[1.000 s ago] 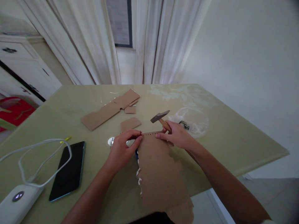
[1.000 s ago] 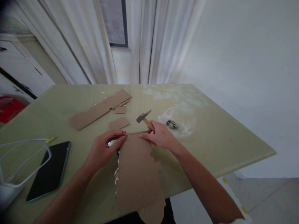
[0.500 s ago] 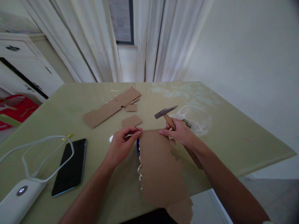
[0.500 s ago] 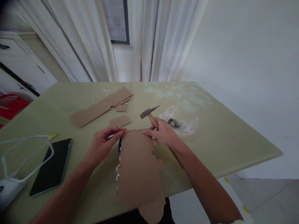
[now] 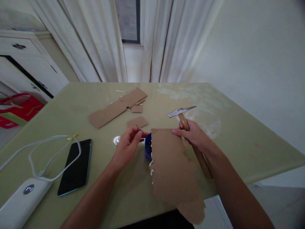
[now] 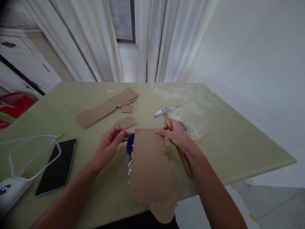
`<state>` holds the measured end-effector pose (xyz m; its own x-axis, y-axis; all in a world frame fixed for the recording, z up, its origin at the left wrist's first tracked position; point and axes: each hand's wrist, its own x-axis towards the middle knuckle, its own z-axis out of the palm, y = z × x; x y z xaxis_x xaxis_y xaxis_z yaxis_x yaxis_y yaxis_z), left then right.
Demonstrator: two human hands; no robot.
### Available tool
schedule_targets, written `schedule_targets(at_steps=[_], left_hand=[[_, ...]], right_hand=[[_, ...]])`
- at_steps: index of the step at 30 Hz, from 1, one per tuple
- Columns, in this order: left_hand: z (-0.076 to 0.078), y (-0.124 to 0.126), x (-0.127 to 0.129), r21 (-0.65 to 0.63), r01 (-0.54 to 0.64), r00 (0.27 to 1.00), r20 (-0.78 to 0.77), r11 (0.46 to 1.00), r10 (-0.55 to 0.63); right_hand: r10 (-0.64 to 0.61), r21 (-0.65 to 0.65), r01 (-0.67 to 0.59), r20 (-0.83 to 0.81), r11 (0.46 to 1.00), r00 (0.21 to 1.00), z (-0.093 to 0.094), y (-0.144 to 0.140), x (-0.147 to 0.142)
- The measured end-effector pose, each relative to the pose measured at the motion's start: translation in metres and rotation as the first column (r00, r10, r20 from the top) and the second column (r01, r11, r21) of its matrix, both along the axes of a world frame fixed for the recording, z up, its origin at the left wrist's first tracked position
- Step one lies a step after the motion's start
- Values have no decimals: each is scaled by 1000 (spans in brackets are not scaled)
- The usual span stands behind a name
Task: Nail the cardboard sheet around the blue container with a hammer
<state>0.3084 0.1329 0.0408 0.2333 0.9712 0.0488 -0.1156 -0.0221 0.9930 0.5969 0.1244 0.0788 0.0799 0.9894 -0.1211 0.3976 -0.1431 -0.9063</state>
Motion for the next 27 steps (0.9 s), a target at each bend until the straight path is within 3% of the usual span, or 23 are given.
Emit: schedule_targets(at_steps=[8, 15, 22, 27], left_hand=[[-1, -2, 1, 43, -18, 997, -71, 999, 21], [-3, -10, 9, 118, -57, 976, -204, 991, 81], [-13, -25, 29, -7, -71, 987, -142, 997, 69], [-13, -31, 33, 43, -110, 973, -200, 993, 117]], right_hand=[[29, -45, -26, 84, 999, 996, 1, 1, -5], [30, -75, -27, 36, 997, 999, 12, -10, -2], [-30, -193, 1, -146, 981, 989, 16, -19, 4], [0, -212, -22, -105, 977, 994, 8, -14, -3]])
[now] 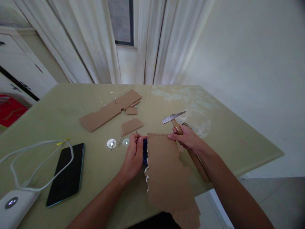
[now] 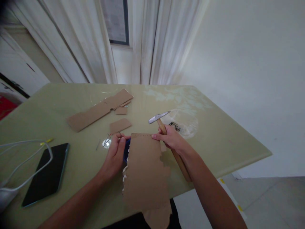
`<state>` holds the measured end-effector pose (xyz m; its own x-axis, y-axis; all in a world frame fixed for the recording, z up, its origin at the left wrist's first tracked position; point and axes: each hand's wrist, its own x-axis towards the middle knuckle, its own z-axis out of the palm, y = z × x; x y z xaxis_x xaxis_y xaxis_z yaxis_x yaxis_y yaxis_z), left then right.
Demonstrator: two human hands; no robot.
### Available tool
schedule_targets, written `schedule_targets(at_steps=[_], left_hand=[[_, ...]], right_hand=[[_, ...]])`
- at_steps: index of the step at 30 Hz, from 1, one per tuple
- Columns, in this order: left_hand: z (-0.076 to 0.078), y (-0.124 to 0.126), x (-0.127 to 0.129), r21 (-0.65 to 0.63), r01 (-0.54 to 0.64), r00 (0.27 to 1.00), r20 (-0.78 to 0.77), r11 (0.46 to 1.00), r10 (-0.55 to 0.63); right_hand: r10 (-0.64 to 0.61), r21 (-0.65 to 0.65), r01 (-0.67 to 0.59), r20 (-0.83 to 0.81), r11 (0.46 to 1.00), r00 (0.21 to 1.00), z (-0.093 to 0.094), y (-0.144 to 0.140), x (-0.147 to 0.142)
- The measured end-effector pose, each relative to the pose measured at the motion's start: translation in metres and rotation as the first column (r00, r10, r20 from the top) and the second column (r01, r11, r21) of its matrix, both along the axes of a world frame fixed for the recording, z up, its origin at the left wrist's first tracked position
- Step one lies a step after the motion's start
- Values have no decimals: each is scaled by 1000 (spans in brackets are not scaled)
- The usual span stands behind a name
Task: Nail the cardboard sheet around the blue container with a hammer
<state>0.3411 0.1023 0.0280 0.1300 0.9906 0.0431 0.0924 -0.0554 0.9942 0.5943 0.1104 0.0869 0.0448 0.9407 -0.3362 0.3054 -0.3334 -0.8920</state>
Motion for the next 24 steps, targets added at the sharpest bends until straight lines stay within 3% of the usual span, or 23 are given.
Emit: schedule_targets(at_steps=[10, 17, 24], left_hand=[[5, 1, -2, 40, 18, 1000, -8, 999, -17], [6, 5, -5, 97, 60, 998, -4, 993, -60], [9, 13, -5, 122, 13, 995, 93, 992, -24]], right_hand=[[17, 111, -30, 115, 993, 993, -7, 5, 1], [67, 96, -75, 91, 993, 994, -8, 7, 1], [93, 107, -96, 35, 990, 995, -8, 8, 2]])
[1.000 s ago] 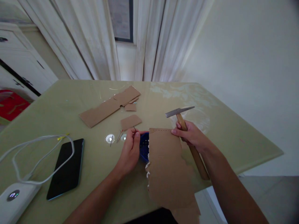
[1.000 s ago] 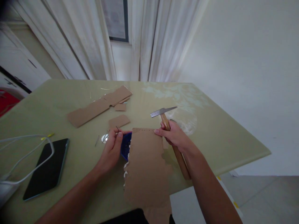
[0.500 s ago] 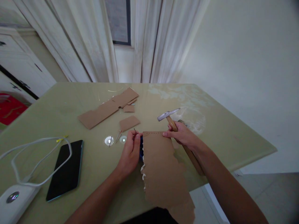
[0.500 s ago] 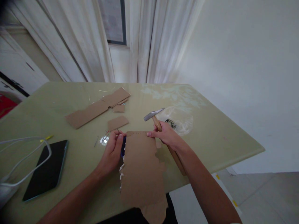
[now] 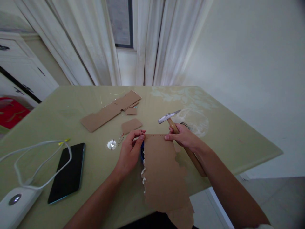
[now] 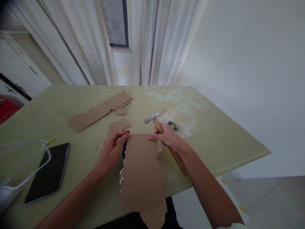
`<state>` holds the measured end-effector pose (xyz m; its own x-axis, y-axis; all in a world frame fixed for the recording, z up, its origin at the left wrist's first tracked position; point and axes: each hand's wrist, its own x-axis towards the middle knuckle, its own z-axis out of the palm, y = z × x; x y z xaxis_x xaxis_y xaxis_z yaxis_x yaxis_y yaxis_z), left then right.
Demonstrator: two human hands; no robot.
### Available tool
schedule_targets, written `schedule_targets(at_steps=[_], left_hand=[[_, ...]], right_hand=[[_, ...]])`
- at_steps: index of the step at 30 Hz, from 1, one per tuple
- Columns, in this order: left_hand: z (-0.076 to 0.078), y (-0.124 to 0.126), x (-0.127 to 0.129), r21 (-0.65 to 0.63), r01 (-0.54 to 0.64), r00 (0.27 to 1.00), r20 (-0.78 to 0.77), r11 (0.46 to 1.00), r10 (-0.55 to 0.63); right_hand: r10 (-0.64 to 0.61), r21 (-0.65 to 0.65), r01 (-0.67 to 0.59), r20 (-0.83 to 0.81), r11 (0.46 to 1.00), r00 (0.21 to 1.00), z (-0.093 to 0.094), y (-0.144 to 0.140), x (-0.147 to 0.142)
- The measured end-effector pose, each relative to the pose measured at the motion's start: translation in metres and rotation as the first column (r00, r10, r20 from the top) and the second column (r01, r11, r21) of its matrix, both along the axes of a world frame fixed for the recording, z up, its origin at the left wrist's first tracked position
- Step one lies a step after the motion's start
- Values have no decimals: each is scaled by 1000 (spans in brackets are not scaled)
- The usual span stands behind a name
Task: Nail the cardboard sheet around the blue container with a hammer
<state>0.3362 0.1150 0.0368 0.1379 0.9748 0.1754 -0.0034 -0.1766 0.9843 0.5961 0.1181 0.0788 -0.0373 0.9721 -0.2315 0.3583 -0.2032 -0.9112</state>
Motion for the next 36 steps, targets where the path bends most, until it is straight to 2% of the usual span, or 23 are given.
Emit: schedule_targets(at_steps=[7, 16, 21, 28, 36], left_hand=[[9, 10, -2, -24, 18, 999, 36, 1000, -18], [3, 10, -1, -64, 100, 995, -14, 993, -101], [4, 10, -3, -15, 100, 990, -99, 995, -101], [10, 10, -7, 117, 116, 965, -250, 986, -84], [8, 10, -9, 124, 129, 964, -249, 984, -95]], right_hand=[[10, -7, -10, -47, 1000, 999, -1, 1, -1], [13, 29, -15, 39, 999, 999, -3, 4, -1], [17, 41, -19, 51, 999, 999, -1, 3, -2], [20, 32, -22, 59, 999, 998, 1, 1, -3], [22, 44, -27, 115, 999, 993, 1, 2, -3]])
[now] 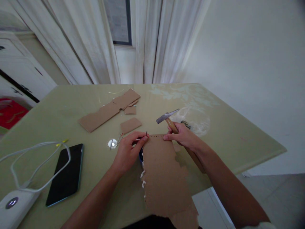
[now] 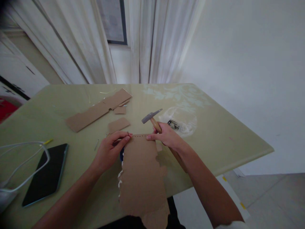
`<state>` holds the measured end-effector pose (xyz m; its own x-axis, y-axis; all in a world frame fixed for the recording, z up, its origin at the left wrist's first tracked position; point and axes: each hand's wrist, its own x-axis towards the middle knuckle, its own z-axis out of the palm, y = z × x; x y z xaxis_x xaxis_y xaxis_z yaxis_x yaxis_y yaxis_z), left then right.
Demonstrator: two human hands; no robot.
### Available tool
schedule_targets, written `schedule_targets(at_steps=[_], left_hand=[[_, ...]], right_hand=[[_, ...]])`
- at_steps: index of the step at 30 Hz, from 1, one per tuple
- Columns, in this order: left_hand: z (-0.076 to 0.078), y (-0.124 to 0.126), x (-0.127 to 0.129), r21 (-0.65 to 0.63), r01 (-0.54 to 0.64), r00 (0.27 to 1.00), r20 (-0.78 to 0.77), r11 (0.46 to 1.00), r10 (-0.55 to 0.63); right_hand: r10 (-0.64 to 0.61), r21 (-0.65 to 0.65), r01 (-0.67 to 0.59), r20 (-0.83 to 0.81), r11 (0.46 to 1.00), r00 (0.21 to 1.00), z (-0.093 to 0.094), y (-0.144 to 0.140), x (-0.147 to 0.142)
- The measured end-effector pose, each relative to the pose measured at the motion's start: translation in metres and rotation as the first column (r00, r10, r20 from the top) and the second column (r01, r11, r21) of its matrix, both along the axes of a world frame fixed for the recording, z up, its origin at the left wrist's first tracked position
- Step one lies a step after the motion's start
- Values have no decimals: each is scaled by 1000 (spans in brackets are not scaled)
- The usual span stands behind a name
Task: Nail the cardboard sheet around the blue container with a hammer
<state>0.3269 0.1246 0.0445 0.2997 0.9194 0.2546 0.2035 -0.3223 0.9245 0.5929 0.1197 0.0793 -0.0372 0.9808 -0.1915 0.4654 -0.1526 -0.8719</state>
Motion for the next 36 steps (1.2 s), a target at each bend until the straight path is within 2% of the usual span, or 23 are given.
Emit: schedule_targets(at_steps=[4, 7, 9, 12, 15, 18, 24, 28, 33, 36], left_hand=[[3, 0, -1, 107, -5, 997, -74, 994, 13], [5, 0, -2, 172, 2, 994, -104, 985, 16], [5, 1, -2, 185, 9, 994, -113, 983, 12], [5, 1, -2, 187, 9, 992, -124, 982, 14], [4, 1, -4, 175, 4, 992, -128, 985, 19], [4, 1, -5, 167, 3, 991, -129, 986, 19], [3, 0, -5, 190, -15, 989, -145, 982, 43], [2, 0, -5, 204, -11, 989, -144, 979, 41], [2, 1, -6, 237, -3, 988, -152, 972, 40], [3, 1, -6, 250, -4, 990, -139, 968, 40]], right_hand=[[21, 91, -30, 95, 995, 995, -4, 2, 2], [24, 206, -75, 240, 976, 971, 4, 2, 3], [26, 262, -113, 316, 958, 949, 19, -1, 1], [89, 283, -214, 395, 935, 914, 53, -10, -7], [249, 171, -387, 523, 906, 815, 85, -17, -17], [317, 122, -464, 577, 878, 752, 102, -21, -26], [308, 66, -469, 673, 881, 673, 104, -23, -36], [260, 124, -447, 665, 886, 700, 106, -24, -37], [339, 61, -518, 690, 853, 640, 106, -26, -39], [303, 97, -487, 673, 868, 674, 106, -26, -40]])
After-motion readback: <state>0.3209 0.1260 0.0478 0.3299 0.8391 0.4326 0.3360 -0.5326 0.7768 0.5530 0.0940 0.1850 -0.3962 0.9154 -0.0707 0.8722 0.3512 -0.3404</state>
